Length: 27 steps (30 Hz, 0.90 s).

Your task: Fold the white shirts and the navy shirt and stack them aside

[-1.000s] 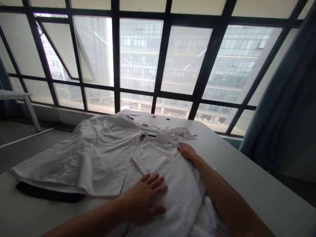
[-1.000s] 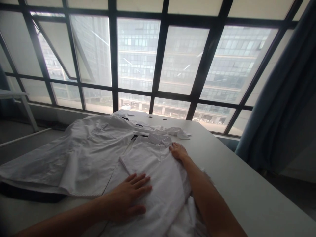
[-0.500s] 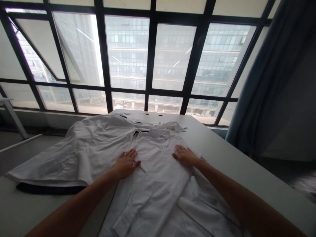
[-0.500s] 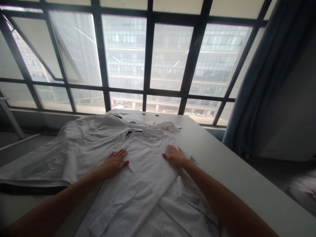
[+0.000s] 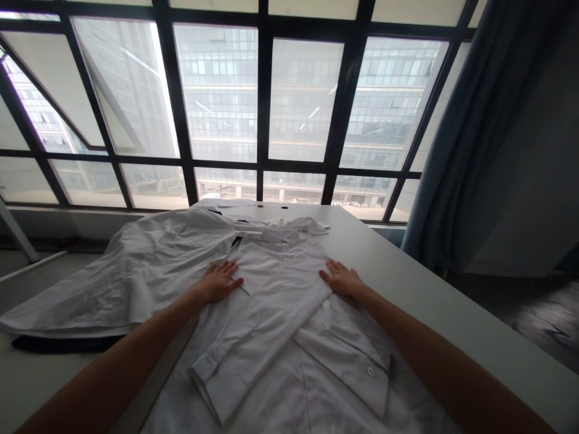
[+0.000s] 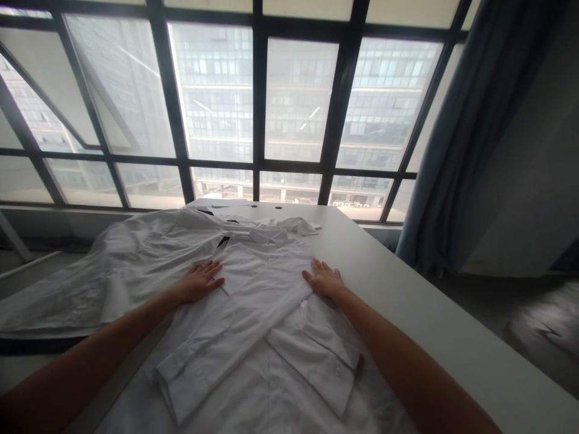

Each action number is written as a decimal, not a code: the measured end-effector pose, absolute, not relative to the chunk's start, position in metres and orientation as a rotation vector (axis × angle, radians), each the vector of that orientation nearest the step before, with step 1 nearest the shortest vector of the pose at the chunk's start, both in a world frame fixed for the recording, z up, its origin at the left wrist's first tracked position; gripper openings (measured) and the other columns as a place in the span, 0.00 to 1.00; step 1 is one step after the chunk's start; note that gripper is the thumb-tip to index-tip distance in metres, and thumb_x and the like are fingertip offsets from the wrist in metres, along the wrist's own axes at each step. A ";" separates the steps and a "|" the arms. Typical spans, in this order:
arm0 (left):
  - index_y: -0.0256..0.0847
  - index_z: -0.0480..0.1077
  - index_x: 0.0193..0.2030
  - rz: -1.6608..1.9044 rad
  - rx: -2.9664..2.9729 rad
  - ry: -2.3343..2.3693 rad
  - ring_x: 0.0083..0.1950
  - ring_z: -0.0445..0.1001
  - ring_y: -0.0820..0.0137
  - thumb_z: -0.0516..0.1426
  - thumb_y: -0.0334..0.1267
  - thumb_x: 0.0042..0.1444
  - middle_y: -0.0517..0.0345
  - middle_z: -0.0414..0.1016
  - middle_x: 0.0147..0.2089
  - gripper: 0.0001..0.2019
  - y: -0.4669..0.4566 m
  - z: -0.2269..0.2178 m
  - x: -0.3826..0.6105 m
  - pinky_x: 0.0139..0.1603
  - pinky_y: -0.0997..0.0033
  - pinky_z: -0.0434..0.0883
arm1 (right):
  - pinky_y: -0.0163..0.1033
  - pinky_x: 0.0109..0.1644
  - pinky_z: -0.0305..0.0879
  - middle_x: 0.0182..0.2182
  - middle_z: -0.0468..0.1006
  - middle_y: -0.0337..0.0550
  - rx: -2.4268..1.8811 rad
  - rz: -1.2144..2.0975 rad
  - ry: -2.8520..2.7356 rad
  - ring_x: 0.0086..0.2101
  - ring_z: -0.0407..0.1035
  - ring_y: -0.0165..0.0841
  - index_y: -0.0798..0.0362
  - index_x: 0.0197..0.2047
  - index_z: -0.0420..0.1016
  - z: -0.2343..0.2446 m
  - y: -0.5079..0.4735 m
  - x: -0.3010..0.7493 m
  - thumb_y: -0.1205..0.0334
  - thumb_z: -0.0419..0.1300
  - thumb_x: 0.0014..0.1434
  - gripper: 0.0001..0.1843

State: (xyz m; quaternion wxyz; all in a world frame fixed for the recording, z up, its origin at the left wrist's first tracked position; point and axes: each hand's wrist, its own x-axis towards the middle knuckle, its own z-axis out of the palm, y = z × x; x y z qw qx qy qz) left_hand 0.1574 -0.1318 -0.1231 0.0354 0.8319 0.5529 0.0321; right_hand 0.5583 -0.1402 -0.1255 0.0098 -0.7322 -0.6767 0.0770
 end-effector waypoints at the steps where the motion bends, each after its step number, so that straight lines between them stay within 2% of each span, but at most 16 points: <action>1: 0.38 0.50 0.72 0.097 2.573 1.688 0.74 0.40 0.60 0.39 0.56 0.66 0.48 0.43 0.74 0.33 -0.126 -0.123 0.157 0.71 0.51 0.39 | 0.64 0.67 0.36 0.72 0.39 0.47 -2.293 0.230 -2.104 0.69 0.37 0.44 0.54 0.73 0.42 -0.125 -0.139 0.556 0.40 0.35 0.66 0.39; 4: 0.35 0.48 0.72 0.066 2.584 1.690 0.75 0.39 0.61 0.39 0.55 0.66 0.47 0.41 0.74 0.34 -0.115 -0.124 0.156 0.71 0.55 0.40 | 0.59 0.67 0.43 0.71 0.43 0.53 -2.340 0.204 -2.038 0.68 0.41 0.45 0.57 0.72 0.46 -0.120 -0.142 0.557 0.40 0.38 0.66 0.40; 8: 0.34 0.46 0.73 0.013 2.531 1.674 0.75 0.35 0.59 0.40 0.57 0.66 0.44 0.36 0.75 0.36 -0.129 -0.121 0.157 0.71 0.54 0.40 | 0.50 0.62 0.56 0.63 0.62 0.64 -2.412 0.177 -1.921 0.62 0.58 0.49 0.62 0.67 0.57 -0.109 -0.155 0.576 0.41 0.53 0.60 0.41; 10: 0.35 0.43 0.73 -0.040 2.511 1.628 0.75 0.33 0.57 0.40 0.59 0.65 0.44 0.33 0.75 0.38 -0.144 -0.117 0.158 0.71 0.51 0.40 | 0.49 0.58 0.60 0.58 0.68 0.64 -2.400 0.174 -1.896 0.58 0.62 0.51 0.62 0.64 0.62 -0.103 -0.163 0.587 0.42 0.59 0.55 0.41; 14: 0.36 0.43 0.73 -0.090 2.485 1.590 0.75 0.33 0.56 0.40 0.59 0.65 0.44 0.33 0.75 0.37 -0.172 -0.108 0.162 0.70 0.47 0.40 | 0.44 0.52 0.66 0.55 0.71 0.61 -2.331 0.346 -1.818 0.53 0.67 0.50 0.61 0.59 0.68 -0.096 -0.178 0.600 0.48 0.67 0.47 0.39; 16: 0.33 0.47 0.72 -0.050 2.468 1.648 0.74 0.40 0.55 0.42 0.57 0.65 0.41 0.39 0.74 0.36 -0.182 -0.103 0.163 0.69 0.51 0.45 | 0.42 0.45 0.69 0.53 0.72 0.60 -2.294 0.495 -1.714 0.49 0.70 0.49 0.60 0.58 0.69 -0.095 -0.186 0.603 0.51 0.70 0.44 0.40; 19: 0.27 0.59 0.66 -0.008 2.461 1.777 0.69 0.55 0.51 0.50 0.54 0.61 0.32 0.56 0.69 0.34 -0.193 -0.093 0.161 0.65 0.56 0.56 | 0.38 0.34 0.70 0.51 0.72 0.59 -2.245 0.732 -1.543 0.42 0.73 0.44 0.59 0.61 0.65 -0.091 -0.202 0.610 0.54 0.71 0.42 0.44; 22: 0.27 0.67 0.59 -0.004 2.425 1.867 0.62 0.65 0.49 0.57 0.49 0.55 0.31 0.66 0.61 0.30 -0.202 -0.083 0.155 0.61 0.59 0.62 | 0.34 0.29 0.66 0.42 0.74 0.51 -2.108 0.967 -1.525 0.34 0.71 0.34 0.57 0.66 0.57 -0.082 -0.221 0.623 0.55 0.70 0.44 0.49; 25: 0.29 0.63 0.61 0.080 2.224 1.892 0.57 0.71 0.54 0.61 0.45 0.49 0.35 0.69 0.59 0.34 -0.207 -0.079 0.145 0.53 0.64 0.68 | 0.31 0.25 0.62 0.32 0.72 0.39 -1.888 1.180 -1.624 0.26 0.65 0.27 0.53 0.67 0.54 -0.070 -0.237 0.631 0.54 0.69 0.45 0.49; 27: 0.31 0.56 0.65 0.091 2.020 1.851 0.45 0.77 0.58 0.62 0.45 0.47 0.37 0.71 0.55 0.40 -0.208 -0.077 0.138 0.39 0.68 0.72 | 0.29 0.24 0.60 0.29 0.69 0.36 -1.795 1.288 -1.719 0.23 0.62 0.24 0.51 0.65 0.60 -0.062 -0.244 0.631 0.53 0.68 0.46 0.44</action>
